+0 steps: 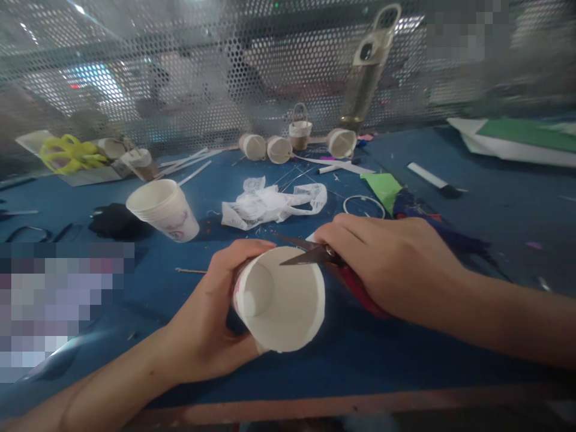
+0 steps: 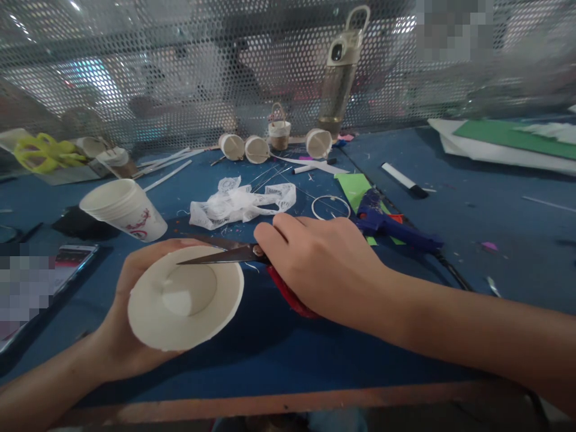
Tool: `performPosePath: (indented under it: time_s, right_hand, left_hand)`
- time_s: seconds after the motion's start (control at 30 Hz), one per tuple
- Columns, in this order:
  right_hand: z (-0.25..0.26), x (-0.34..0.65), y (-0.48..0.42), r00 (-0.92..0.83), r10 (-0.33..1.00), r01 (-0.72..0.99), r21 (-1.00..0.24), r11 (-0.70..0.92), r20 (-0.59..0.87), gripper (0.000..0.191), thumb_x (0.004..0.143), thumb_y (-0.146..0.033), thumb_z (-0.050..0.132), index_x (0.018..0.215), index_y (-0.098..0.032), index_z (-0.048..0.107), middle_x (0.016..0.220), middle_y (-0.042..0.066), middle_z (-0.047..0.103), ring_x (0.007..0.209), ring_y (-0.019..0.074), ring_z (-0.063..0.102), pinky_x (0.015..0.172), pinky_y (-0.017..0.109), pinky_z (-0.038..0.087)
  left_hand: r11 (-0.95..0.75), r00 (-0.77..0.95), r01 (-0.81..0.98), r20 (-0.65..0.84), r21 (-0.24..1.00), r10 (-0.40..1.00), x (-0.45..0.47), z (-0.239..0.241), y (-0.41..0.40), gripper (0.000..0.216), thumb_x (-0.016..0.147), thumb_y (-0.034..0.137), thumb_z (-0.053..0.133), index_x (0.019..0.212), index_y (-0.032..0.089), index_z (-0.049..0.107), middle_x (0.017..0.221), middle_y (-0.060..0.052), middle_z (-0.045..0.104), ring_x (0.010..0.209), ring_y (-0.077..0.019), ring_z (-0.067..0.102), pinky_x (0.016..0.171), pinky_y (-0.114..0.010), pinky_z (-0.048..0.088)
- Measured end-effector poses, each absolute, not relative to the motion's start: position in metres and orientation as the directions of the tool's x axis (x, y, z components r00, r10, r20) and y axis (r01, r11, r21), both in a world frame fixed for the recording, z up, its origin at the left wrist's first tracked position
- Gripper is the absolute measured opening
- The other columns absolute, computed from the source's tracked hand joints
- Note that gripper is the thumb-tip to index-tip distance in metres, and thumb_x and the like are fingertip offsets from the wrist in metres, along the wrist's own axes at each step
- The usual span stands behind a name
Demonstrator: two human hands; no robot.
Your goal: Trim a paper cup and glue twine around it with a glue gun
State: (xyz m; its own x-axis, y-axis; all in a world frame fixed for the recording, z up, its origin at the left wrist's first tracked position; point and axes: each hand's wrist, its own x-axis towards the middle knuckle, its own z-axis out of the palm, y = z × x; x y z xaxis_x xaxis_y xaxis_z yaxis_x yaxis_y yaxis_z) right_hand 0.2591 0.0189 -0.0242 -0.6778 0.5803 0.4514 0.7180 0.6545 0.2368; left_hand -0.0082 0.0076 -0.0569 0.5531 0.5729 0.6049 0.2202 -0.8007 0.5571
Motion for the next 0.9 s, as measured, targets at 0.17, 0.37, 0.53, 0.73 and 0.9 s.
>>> performPosePath:
  time_s: [0.17, 0.37, 0.53, 0.73, 0.9]
  right_hand:
    - [-0.0221, 0.257, 0.0212, -0.686, 0.544, 0.702, 0.239, 0.671, 0.483, 0.034, 0.107, -0.017, 0.032, 0.095, -0.013, 0.064, 0.076, 0.006, 0.067, 0.06, 0.017, 0.06, 0.047, 0.029, 0.02]
    - [-0.0253, 0.2577, 0.0242, -0.682, 0.503, 0.704, 0.288, 0.649, 0.531, 0.03, 0.104, -0.016, 0.037, 0.094, -0.011, 0.065, 0.074, 0.006, 0.068, 0.058, 0.0179, 0.062, 0.045, 0.028, 0.02]
    - [-0.0257, 0.2566, 0.0244, -0.686, 0.489, 0.702, 0.313, 0.64, 0.538, 0.032, 0.106, -0.019, 0.036, 0.091, -0.012, 0.064, 0.072, 0.006, 0.067, 0.055, 0.0158, 0.059, 0.045, 0.027, 0.02]
    - [-0.0255, 0.258, 0.0242, -0.702, 0.487, 0.691, 0.33, 0.643, 0.52, 0.033, 0.104, -0.013, 0.035, 0.092, -0.011, 0.065, 0.071, 0.006, 0.066, 0.059, 0.0181, 0.063, 0.046, 0.028, 0.021]
    - [-0.023, 0.2585, 0.0234, -0.706, 0.47, 0.685, 0.342, 0.643, 0.53, 0.029, 0.102, -0.011, 0.04, 0.094, -0.01, 0.067, 0.072, 0.007, 0.067, 0.059, 0.02, 0.065, 0.045, 0.029, 0.023]
  left_hand:
    - [-0.806, 0.553, 0.209, 0.613, 0.553, 0.564, -0.0079, -0.0579, 0.0089, 0.086, 0.079, 0.025, 0.081, 0.152, 0.027, 0.036, 0.138, -0.015, 0.055, 0.126, -0.0355, 0.06, 0.102, -0.053, 0.056]
    - [-0.802, 0.55, 0.208, 0.611, 0.56, 0.57, -0.0091, -0.0589, 0.0094, 0.088, 0.076, 0.025, 0.082, 0.152, 0.028, 0.036, 0.137, -0.014, 0.055, 0.123, -0.0358, 0.061, 0.101, -0.054, 0.056]
    - [-0.81, 0.557, 0.199, 0.617, 0.552, 0.557, -0.0079, -0.0586, 0.0098, 0.083, 0.08, 0.031, 0.081, 0.151, 0.027, 0.038, 0.132, -0.013, 0.057, 0.119, -0.0344, 0.063, 0.097, -0.051, 0.058]
    - [-0.805, 0.556, 0.153, 0.623, 0.573, 0.55, -0.0073, -0.06, 0.0095, 0.092, 0.075, 0.026, 0.084, 0.153, 0.024, 0.035, 0.138, -0.014, 0.054, 0.127, -0.0335, 0.058, 0.106, -0.049, 0.052]
    - [-0.808, 0.553, 0.177, 0.622, 0.562, 0.554, -0.0059, -0.057, 0.0079, 0.092, 0.075, 0.021, 0.083, 0.153, 0.025, 0.034, 0.137, -0.014, 0.055, 0.125, -0.0328, 0.06, 0.104, -0.048, 0.054]
